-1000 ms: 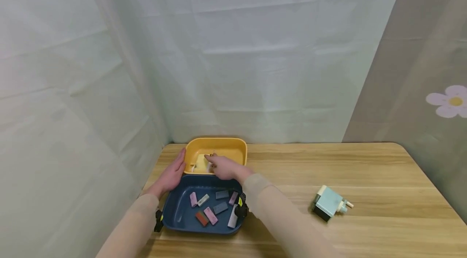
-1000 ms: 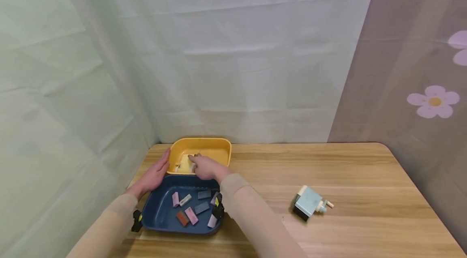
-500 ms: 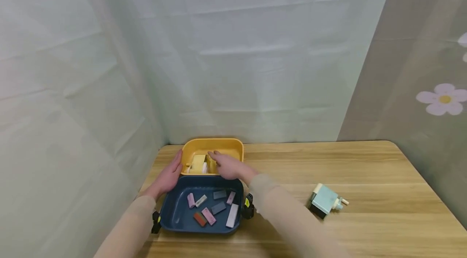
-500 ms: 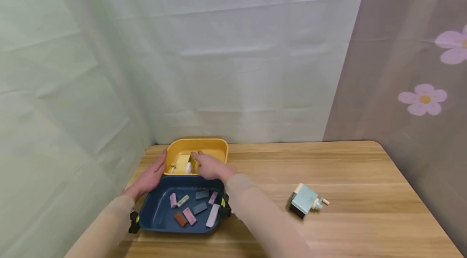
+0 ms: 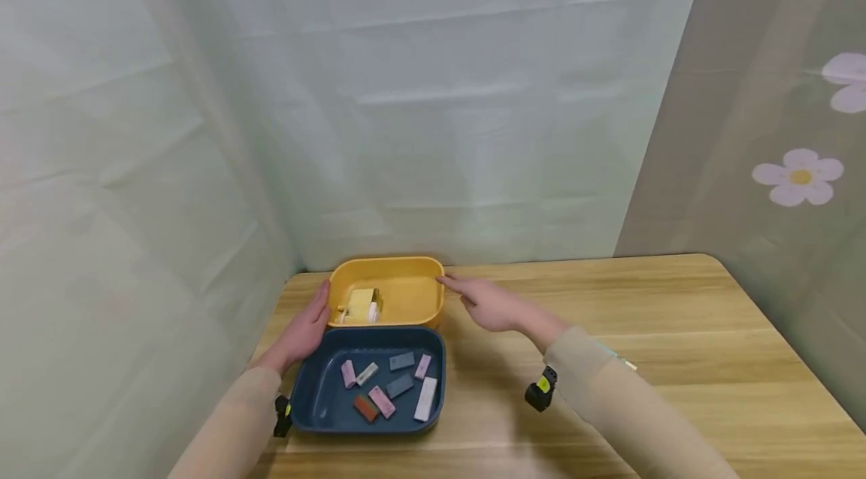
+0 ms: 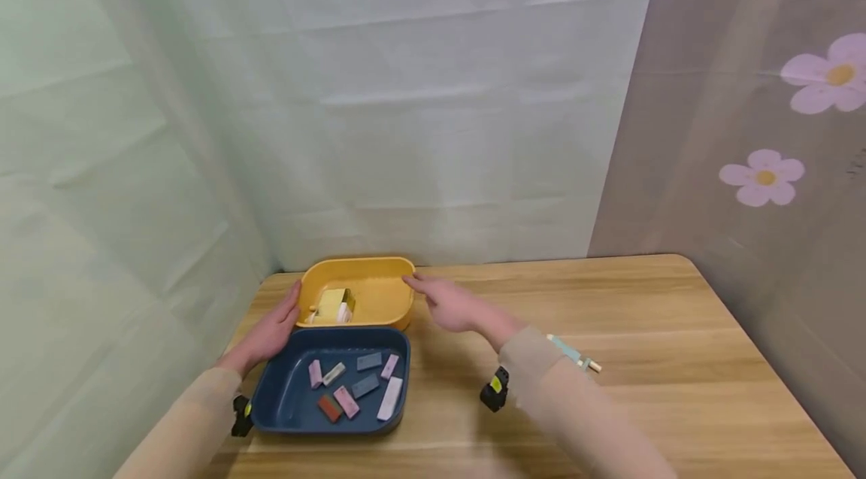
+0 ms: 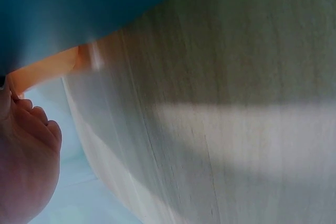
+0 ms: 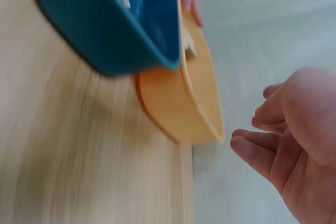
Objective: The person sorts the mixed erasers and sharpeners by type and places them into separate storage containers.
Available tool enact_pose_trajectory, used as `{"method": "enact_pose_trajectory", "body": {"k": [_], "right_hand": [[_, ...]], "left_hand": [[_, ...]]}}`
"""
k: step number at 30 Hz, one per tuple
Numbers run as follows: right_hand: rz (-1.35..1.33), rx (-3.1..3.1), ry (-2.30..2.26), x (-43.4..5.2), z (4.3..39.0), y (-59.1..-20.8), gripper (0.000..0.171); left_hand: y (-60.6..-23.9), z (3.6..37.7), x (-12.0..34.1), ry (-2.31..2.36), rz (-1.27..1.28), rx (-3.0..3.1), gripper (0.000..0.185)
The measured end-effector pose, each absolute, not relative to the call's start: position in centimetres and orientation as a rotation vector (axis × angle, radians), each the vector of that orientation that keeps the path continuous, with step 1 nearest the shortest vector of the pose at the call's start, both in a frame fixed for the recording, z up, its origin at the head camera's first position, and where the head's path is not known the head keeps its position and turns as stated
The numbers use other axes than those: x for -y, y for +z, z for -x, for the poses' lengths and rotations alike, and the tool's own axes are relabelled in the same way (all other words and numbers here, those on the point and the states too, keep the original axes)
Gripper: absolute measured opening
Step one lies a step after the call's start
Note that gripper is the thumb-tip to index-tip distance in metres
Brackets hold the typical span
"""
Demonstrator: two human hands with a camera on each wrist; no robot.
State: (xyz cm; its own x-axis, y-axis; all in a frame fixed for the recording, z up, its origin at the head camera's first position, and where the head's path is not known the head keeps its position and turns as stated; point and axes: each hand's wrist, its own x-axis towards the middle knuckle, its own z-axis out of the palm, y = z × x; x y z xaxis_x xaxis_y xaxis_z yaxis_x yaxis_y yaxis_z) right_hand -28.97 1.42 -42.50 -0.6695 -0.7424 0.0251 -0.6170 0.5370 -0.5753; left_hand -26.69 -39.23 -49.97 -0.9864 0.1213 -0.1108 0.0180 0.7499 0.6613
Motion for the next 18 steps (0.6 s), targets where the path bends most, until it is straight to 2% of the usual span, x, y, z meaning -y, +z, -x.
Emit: {"method": "enact_pose_trajectory", "body": {"k": [7,14,18], "right_hand": [[1.153,-2.614,-0.870,-7.2,28.9,-43.1,0.054],[1.144,-2.640,-0.821,-12.0,27.7,-44.3,0.042],[1.022,-2.679,-0.728,-14.6,26.6,-44.8,0.050]], "left_hand": [[-50.0,27.3,39.0,1.044,-0.121,-2.810,0.065],[-49.9,27.5,39.0,0.991,-0.161,-2.845,0.063],[-49.9,27.5,39.0,0.979,-0.170,-2.851,0.063]]}}
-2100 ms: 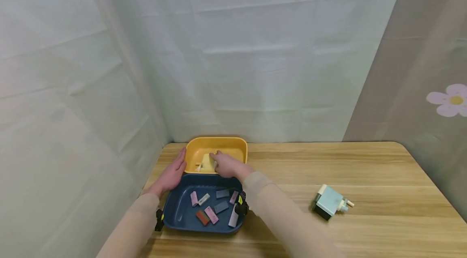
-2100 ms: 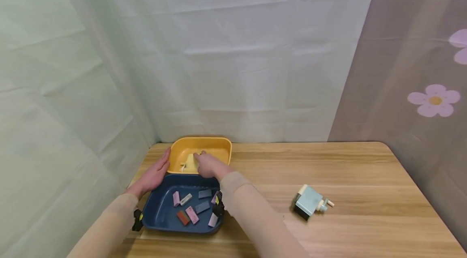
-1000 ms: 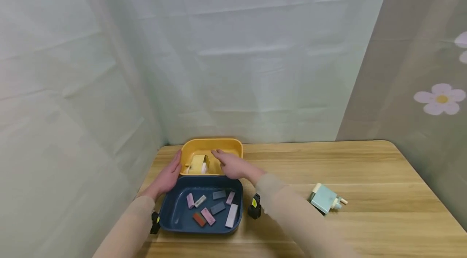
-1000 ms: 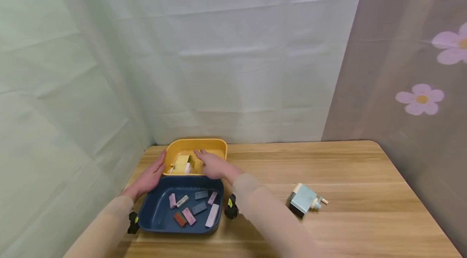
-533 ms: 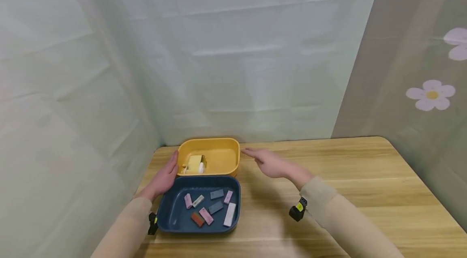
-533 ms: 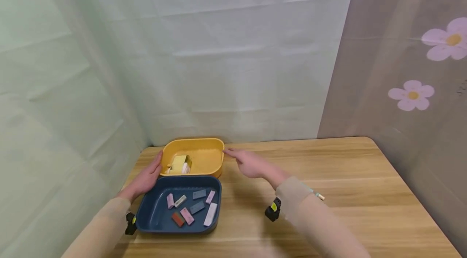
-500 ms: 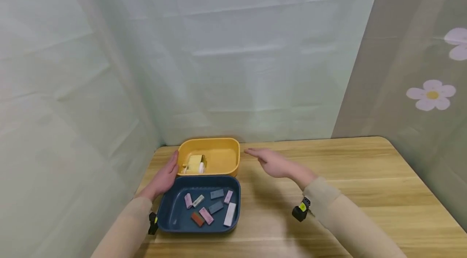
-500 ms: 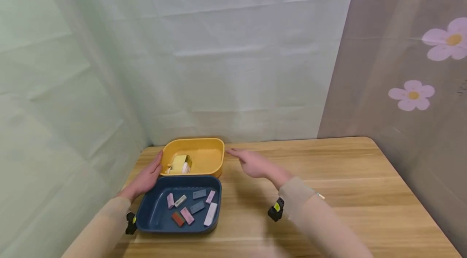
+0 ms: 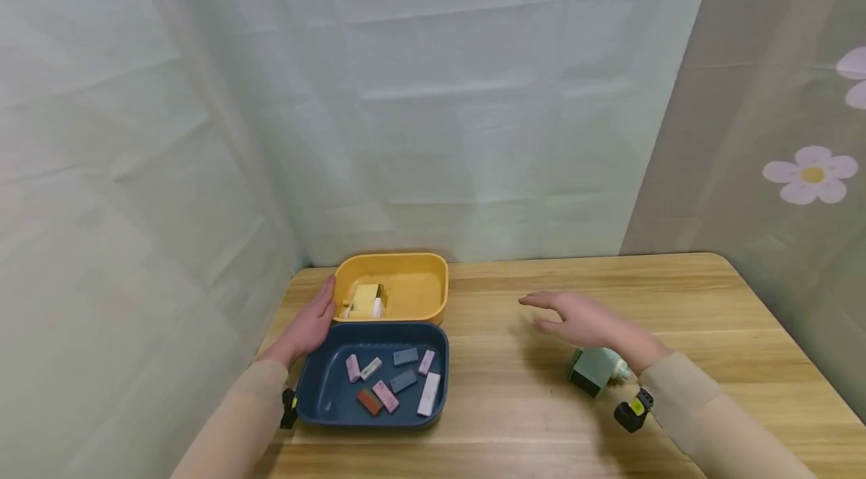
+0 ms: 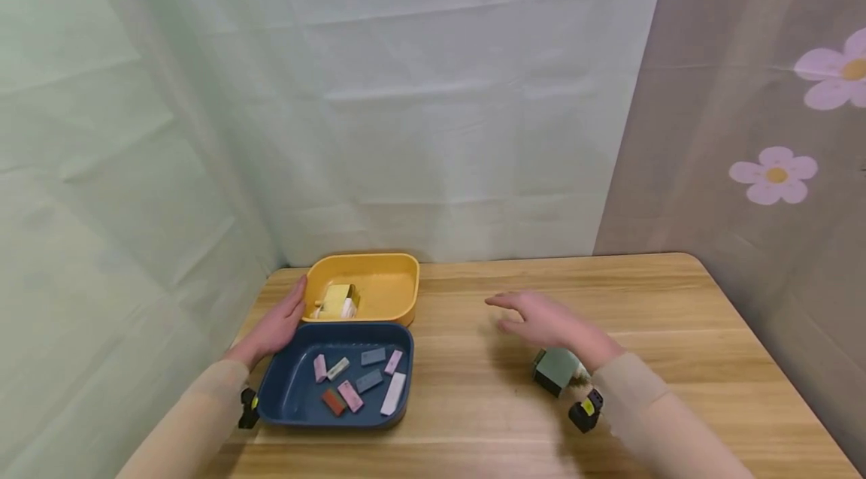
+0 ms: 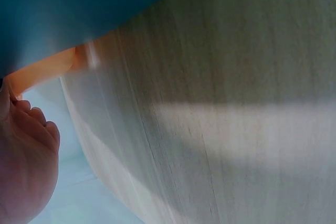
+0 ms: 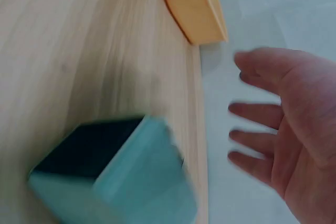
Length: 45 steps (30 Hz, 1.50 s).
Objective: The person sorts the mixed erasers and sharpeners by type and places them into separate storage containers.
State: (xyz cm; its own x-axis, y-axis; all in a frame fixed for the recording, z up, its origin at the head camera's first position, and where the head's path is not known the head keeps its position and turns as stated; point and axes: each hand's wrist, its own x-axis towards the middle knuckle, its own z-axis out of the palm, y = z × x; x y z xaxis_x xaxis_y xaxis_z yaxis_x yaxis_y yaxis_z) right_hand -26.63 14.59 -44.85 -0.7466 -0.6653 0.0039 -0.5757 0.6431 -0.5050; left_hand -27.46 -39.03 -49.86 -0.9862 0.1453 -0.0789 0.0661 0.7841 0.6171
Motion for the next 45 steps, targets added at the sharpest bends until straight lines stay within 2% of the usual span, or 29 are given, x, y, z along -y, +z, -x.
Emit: {"method": "enact_pose_trajectory", "body": {"k": [6,17,26,37,45], "right_hand": [[0.823,-2.756,-0.613,-17.3,24.9,-44.7,0.075],[0.712,-2.761,-0.496,-20.8,22.8,-44.3,0.091],[0.601,-2.810,-0.471,-21.1,21.3,-45.1,0.095],[0.501,-2.891,-0.512,-20.9,20.4,-45.9,0.113],[0.481,-2.888,-0.526,-20.1,20.2,-46.7,0.107]], "left_hand": [[-49.8,27.4,39.0,0.989,-0.149,-2.840,0.063],[-49.8,27.6,38.8,0.973,-0.141,-2.857,0.063],[-49.7,27.5,38.6,0.959,-0.144,-2.875,0.062],[-49.9,27.7,38.6,0.962,-0.127,-2.870,0.063],[-49.9,27.9,38.7,0.949,-0.133,-2.877,0.062]]}}
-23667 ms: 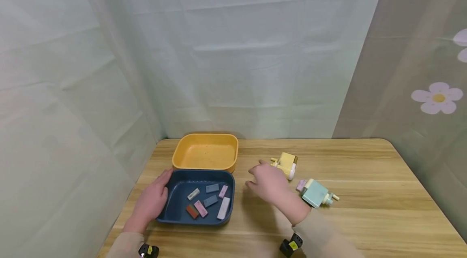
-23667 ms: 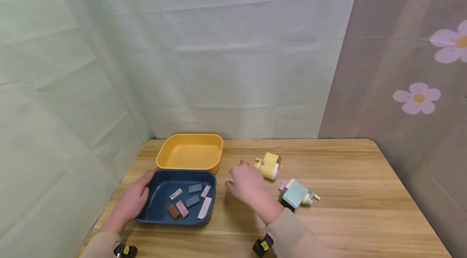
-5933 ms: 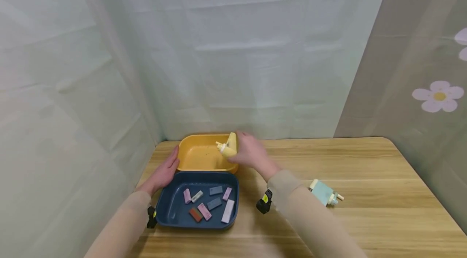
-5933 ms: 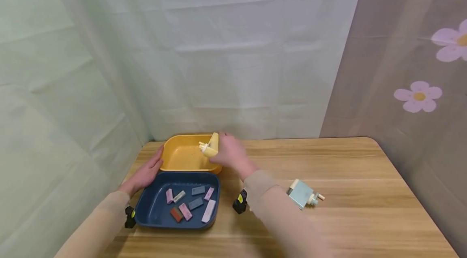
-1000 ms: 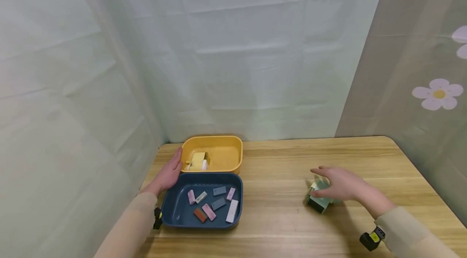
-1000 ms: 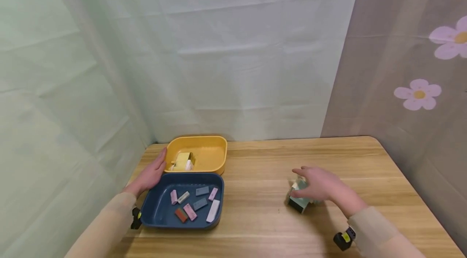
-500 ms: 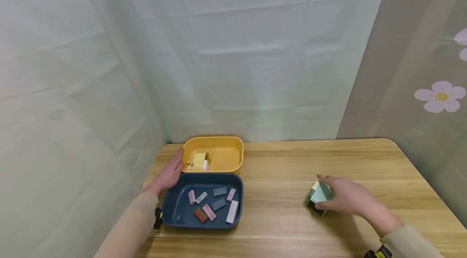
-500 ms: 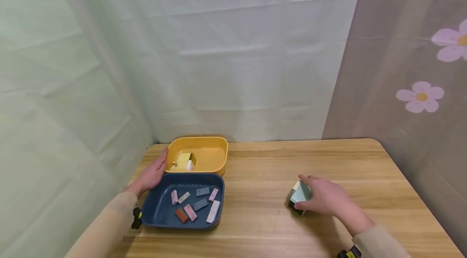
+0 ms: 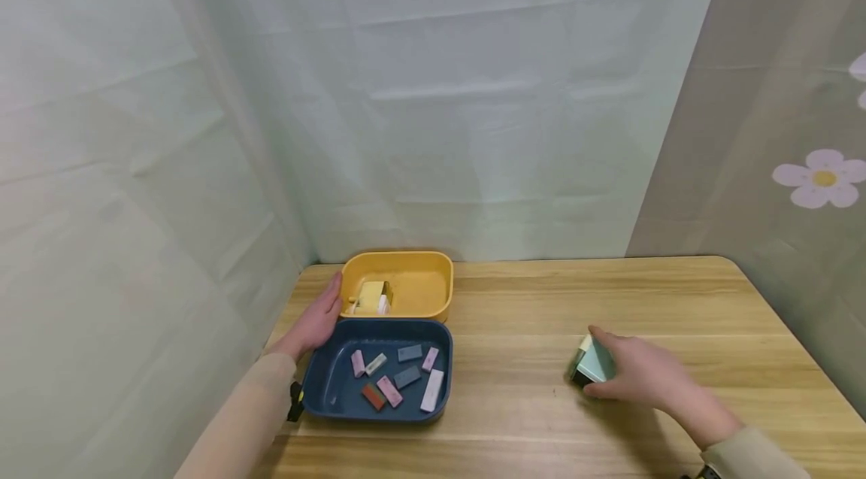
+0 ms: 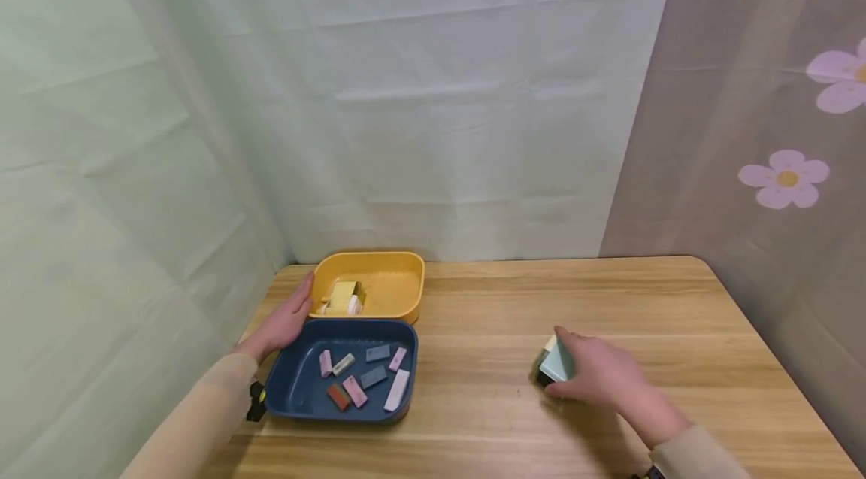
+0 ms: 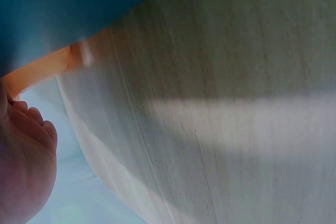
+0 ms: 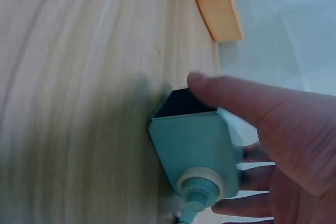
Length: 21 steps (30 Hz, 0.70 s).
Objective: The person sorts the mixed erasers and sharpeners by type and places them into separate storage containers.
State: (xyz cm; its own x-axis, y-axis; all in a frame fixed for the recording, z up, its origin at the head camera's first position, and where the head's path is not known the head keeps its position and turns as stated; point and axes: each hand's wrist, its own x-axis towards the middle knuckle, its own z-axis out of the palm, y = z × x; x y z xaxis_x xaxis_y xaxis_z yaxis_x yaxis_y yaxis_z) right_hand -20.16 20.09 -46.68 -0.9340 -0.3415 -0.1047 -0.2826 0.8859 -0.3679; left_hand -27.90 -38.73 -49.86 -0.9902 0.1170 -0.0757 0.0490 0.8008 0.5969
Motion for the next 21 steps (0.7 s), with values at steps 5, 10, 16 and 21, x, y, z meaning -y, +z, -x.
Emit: {"method": "enact_pose_trajectory", "body": {"k": [5,10,16,21], "right_hand": [[0.493,-2.881,-0.546,-19.82,20.00,-46.94,0.102],[0.506,-2.898,-0.532,-19.70,19.94,-47.26,0.101],[0.519,-2.901,-0.533,-19.52,20.03,-47.47,0.100],[0.530,-2.906,-0.525,-19.36,20.42,-47.38,0.101]], "left_hand": [[-49.96,27.78,38.67,0.930,-0.135,-2.879,0.062],[-49.95,27.75,38.70,0.932,-0.151,-2.892,0.062],[-49.87,27.72,38.91,0.926,-0.138,-2.876,0.063],[-49.72,27.88,39.10,0.913,-0.154,-2.905,0.062]]}}
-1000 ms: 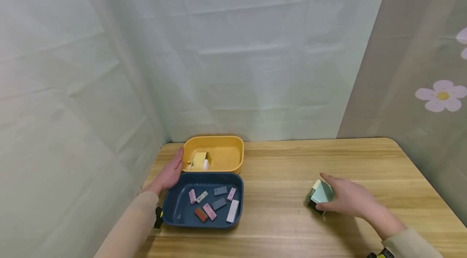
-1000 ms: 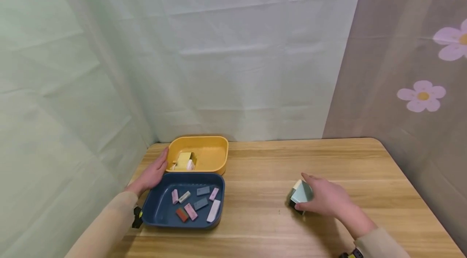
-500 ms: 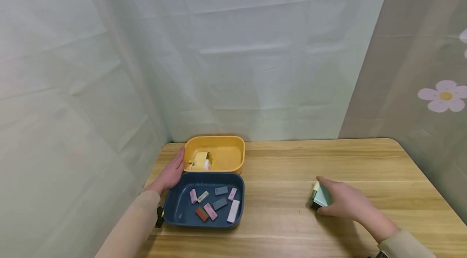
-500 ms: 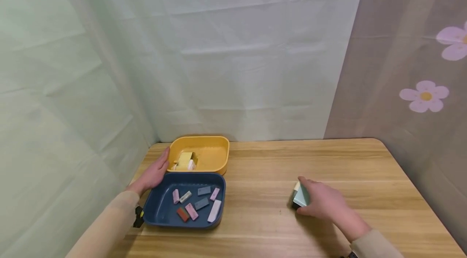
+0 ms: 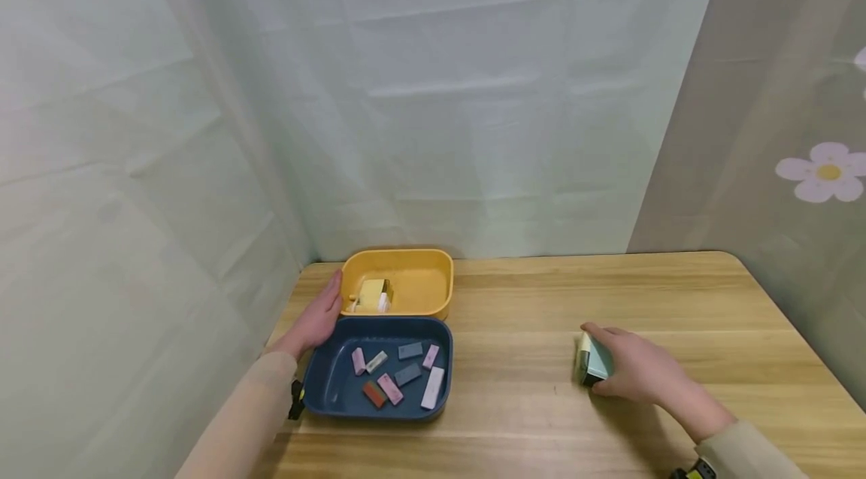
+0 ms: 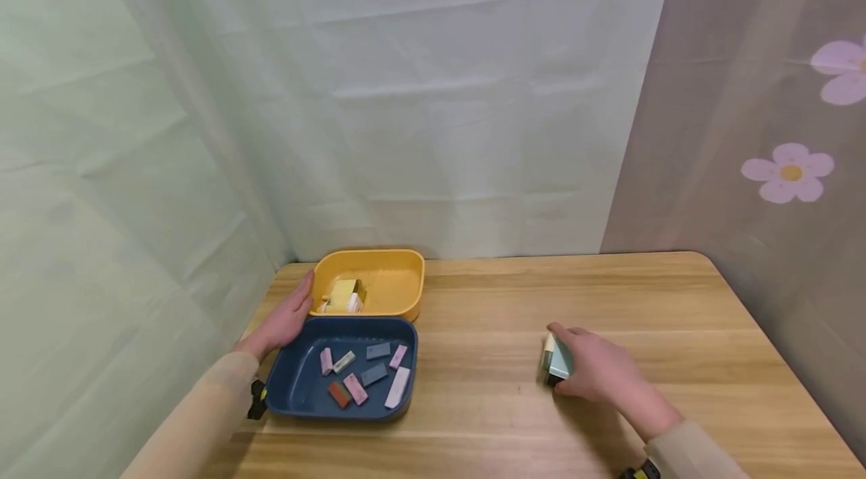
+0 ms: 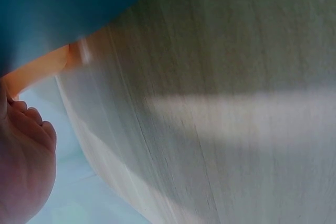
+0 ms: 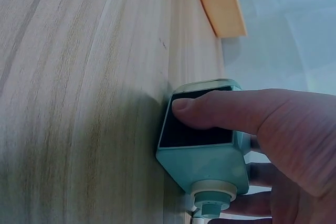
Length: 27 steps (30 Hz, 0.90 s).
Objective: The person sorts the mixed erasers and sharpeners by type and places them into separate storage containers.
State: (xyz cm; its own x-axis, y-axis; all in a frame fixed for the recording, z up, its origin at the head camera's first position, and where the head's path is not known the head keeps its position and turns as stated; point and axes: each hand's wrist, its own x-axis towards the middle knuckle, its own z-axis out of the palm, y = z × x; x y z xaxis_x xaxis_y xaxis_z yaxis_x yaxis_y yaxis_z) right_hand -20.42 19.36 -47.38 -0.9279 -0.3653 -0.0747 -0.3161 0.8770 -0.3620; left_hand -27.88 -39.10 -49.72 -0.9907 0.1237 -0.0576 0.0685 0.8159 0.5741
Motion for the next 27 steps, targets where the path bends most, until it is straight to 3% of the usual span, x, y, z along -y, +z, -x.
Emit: {"method": "enact_pose_trajectory", "body": {"k": [27], "right_hand": [[0.574,-2.901,-0.526,-19.08,20.46,-47.85,0.099]], "left_hand": [[-49.67,27.61,39.51,0.919,-0.177,-2.902,0.061]]}}
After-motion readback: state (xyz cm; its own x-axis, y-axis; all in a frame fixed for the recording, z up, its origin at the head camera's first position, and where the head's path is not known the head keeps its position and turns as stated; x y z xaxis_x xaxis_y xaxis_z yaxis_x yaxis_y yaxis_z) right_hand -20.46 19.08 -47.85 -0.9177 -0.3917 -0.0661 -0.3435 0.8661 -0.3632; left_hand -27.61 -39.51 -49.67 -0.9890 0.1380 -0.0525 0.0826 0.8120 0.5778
